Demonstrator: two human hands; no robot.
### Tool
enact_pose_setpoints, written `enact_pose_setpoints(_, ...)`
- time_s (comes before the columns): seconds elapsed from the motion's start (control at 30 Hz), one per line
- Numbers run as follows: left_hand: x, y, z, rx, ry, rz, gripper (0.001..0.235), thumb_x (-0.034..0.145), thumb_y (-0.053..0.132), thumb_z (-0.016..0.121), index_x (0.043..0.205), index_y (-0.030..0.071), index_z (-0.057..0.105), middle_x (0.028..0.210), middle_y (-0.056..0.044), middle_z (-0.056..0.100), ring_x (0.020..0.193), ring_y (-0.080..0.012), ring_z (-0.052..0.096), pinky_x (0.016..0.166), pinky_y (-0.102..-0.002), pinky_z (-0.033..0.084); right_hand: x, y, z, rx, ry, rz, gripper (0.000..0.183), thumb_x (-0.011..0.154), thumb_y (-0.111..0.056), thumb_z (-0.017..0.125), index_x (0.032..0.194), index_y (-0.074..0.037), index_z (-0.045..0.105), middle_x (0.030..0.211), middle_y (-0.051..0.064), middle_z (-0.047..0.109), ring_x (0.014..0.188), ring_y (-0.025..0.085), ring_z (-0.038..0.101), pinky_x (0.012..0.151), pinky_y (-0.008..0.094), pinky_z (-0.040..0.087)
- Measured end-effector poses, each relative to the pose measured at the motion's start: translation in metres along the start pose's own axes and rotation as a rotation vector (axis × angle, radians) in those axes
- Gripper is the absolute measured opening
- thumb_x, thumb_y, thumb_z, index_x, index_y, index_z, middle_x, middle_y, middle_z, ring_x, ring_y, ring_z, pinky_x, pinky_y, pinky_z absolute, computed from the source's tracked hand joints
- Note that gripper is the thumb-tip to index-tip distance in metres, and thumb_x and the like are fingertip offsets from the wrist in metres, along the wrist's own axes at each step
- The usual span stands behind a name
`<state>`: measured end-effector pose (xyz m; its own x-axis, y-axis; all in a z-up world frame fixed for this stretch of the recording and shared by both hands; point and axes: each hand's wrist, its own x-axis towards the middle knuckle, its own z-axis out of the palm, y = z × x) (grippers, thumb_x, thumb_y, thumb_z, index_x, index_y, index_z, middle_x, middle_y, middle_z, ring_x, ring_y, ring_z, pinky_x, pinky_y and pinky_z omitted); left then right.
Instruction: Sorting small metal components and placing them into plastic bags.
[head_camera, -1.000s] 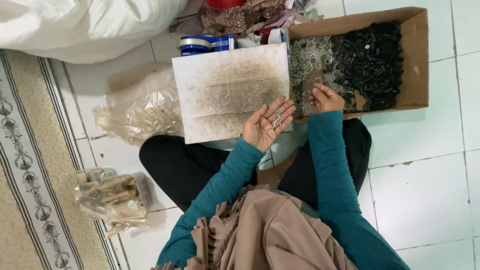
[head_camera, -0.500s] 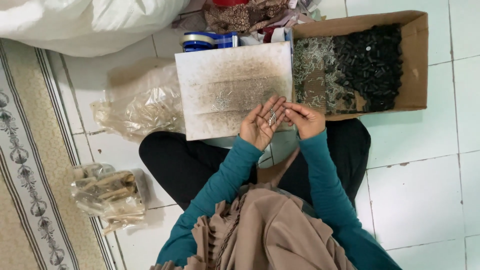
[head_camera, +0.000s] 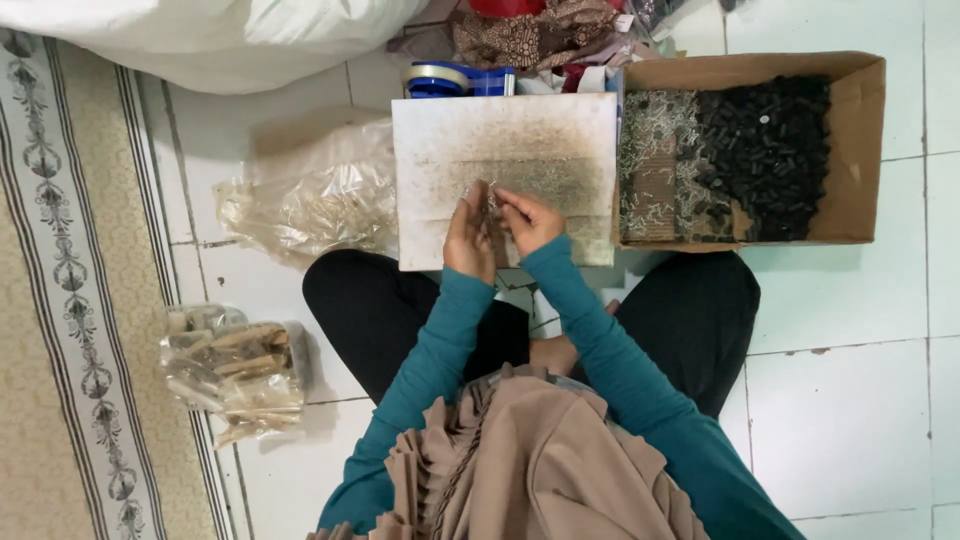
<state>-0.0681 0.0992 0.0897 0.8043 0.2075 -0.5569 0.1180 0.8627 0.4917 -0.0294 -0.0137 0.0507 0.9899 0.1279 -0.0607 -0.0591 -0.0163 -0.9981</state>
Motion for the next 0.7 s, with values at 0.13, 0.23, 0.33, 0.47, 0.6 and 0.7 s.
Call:
enact_pose_setpoints(0.13, 0.010, 0.014, 0.003, 0.140, 0.046, -0.017, 0.064, 0.110, 0.056, 0.036, 0.165, 0.023, 0.028, 0.174, -0.008, 0.008, 0.161, -0.0301, 0.003, 0.132, -0.048, 0.005, 0.003, 0.002, 0.014, -0.188, -0.085, -0.059, 0.033, 0.101, 0.007, 0.059, 0.127, -0.005, 0.074, 0.121, 0.024, 0.072, 0.111, 0.044, 0.068, 0.090, 0.055, 0.061)
enact_pose_setpoints(0.23, 0.008, 0.015, 0.001, 0.169, 0.065, -0.022, 0.066, 0.111, 0.057, 0.034, 0.165, 0.021, 0.026, 0.174, -0.010, 0.007, 0.161, -0.0312, 0.001, 0.131, -0.050, 0.001, 0.002, 0.005, 0.015, -0.156, -0.107, -0.032, 0.033, 0.102, 0.009, 0.055, 0.130, -0.001, 0.071, 0.124, 0.028, 0.070, 0.113, 0.048, 0.066, 0.093, 0.059, 0.059)
enact_pose_setpoints(0.33, -0.007, 0.017, 0.028, 0.236, 0.037, -0.037, 0.063, 0.111, 0.054, 0.034, 0.161, 0.016, 0.036, 0.171, -0.012, 0.020, 0.160, -0.0319, 0.010, 0.131, -0.048, 0.008, 0.002, 0.015, 0.000, -0.183, -0.088, 0.008, 0.030, 0.102, 0.003, 0.060, 0.130, -0.002, 0.072, 0.125, 0.027, 0.069, 0.115, 0.048, 0.064, 0.094, 0.058, 0.059)
enact_pose_setpoints(0.47, 0.002, -0.015, 0.053, 0.319, -0.096, -0.060, 0.054, 0.114, 0.039, 0.035, 0.158, 0.009, 0.043, 0.168, -0.020, 0.027, 0.158, -0.0398, 0.017, 0.131, -0.050, 0.017, 0.010, 0.024, -0.037, -0.146, 0.045, 0.090, 0.029, 0.100, -0.008, 0.070, 0.128, -0.010, 0.075, 0.126, 0.016, 0.072, 0.119, 0.036, 0.066, 0.098, 0.048, 0.059)
enact_pose_setpoints(0.6, 0.071, -0.100, 0.053, 0.609, -0.243, -0.013, 0.050, 0.112, 0.035, 0.047, 0.154, 0.008, 0.051, 0.160, -0.023, 0.041, 0.151, -0.0408, 0.034, 0.127, -0.049, 0.031, 0.031, 0.021, -0.113, -0.233, 0.152, 0.064, 0.024, 0.100, -0.008, 0.070, 0.123, -0.009, 0.077, 0.123, 0.017, 0.074, 0.115, 0.037, 0.068, 0.095, 0.051, 0.058)
enact_pose_setpoints(0.7, 0.103, -0.156, 0.075, 0.914, -0.340, 0.074, 0.042, 0.108, 0.019, 0.057, 0.150, 0.017, 0.058, 0.155, -0.020, 0.050, 0.145, -0.0395, 0.044, 0.123, -0.048, 0.040, 0.054, 0.067, -0.174, -0.197, 0.306, 0.133, 0.021, 0.101, -0.009, 0.070, 0.120, -0.008, 0.077, 0.115, 0.014, 0.076, 0.103, 0.024, 0.071, 0.089, 0.045, 0.061)
